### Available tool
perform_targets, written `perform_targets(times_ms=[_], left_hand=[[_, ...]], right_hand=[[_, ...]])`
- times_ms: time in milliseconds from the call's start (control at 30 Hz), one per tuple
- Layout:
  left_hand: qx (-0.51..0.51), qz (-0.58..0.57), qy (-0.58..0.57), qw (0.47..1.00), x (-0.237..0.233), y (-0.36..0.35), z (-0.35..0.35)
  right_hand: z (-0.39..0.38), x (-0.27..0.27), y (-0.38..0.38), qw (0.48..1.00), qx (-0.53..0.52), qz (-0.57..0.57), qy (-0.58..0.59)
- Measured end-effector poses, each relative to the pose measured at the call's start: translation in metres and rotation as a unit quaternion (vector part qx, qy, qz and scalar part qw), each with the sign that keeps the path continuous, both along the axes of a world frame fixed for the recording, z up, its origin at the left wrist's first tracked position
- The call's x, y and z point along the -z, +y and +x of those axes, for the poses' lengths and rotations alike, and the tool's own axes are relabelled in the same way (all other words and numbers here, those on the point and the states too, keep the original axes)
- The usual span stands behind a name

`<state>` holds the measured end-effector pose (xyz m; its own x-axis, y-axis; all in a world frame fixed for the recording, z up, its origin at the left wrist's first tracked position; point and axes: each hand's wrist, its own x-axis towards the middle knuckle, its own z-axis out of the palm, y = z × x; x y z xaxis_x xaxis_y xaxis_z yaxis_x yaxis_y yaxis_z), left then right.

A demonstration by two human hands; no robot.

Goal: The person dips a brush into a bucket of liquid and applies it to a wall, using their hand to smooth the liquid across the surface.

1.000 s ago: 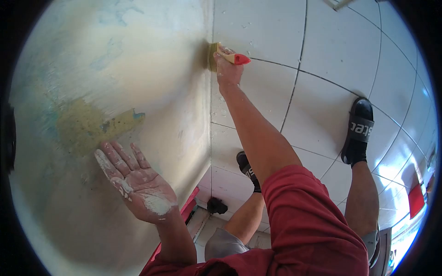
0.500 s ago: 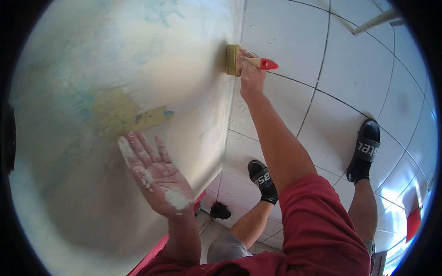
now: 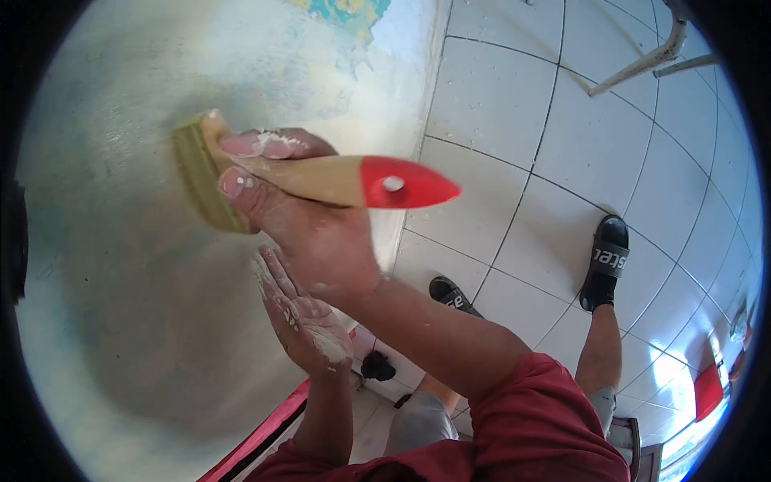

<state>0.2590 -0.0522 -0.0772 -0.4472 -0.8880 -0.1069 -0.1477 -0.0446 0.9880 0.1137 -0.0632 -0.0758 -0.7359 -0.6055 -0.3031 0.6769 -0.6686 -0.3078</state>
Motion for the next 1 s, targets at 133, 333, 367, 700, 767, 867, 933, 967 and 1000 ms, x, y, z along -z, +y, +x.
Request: perform_targets(times_ms=[133,333,367,700,767,867,933,967,1000], left_hand=[[-0.009,-0.023,-0.031,0.999,0.002,-0.002,0.002],[-0.007,-0.022,-0.035,0.999,-0.011,0.014,0.005],[-0.007,-0.021,-0.033,0.999,-0.010,0.015,0.005],[-0.038,0.017,0.008,0.999,-0.047,0.011,0.005],[-0.033,0.018,0.021,0.999,-0.065,0.011,0.006],[-0.080,0.077,0.013,0.994,-0.078,0.015,0.014],[-0.170,0.088,-0.067,0.979,-0.073,0.017,0.034],[-0.173,0.089,-0.068,0.978,-0.070,0.017,0.042],[-0.128,0.063,-0.081,0.986,-0.066,0.016,0.049]], right_hand=[[0.003,0.043,-0.004,0.998,0.013,0.022,0.065],[0.030,0.201,0.003,0.956,0.056,0.286,-0.027],[0.034,0.211,0.009,0.956,0.057,0.287,-0.025],[0.017,0.002,-0.019,0.978,0.015,0.160,0.129],[0.012,-0.056,-0.022,0.976,0.028,0.123,0.180],[0.002,-0.111,-0.008,0.992,-0.002,0.027,0.124],[-0.010,-0.134,-0.001,0.981,0.018,0.004,0.193],[-0.013,-0.139,0.001,0.965,0.036,-0.019,0.258],[-0.008,-0.146,-0.009,0.972,0.110,-0.160,0.135]])
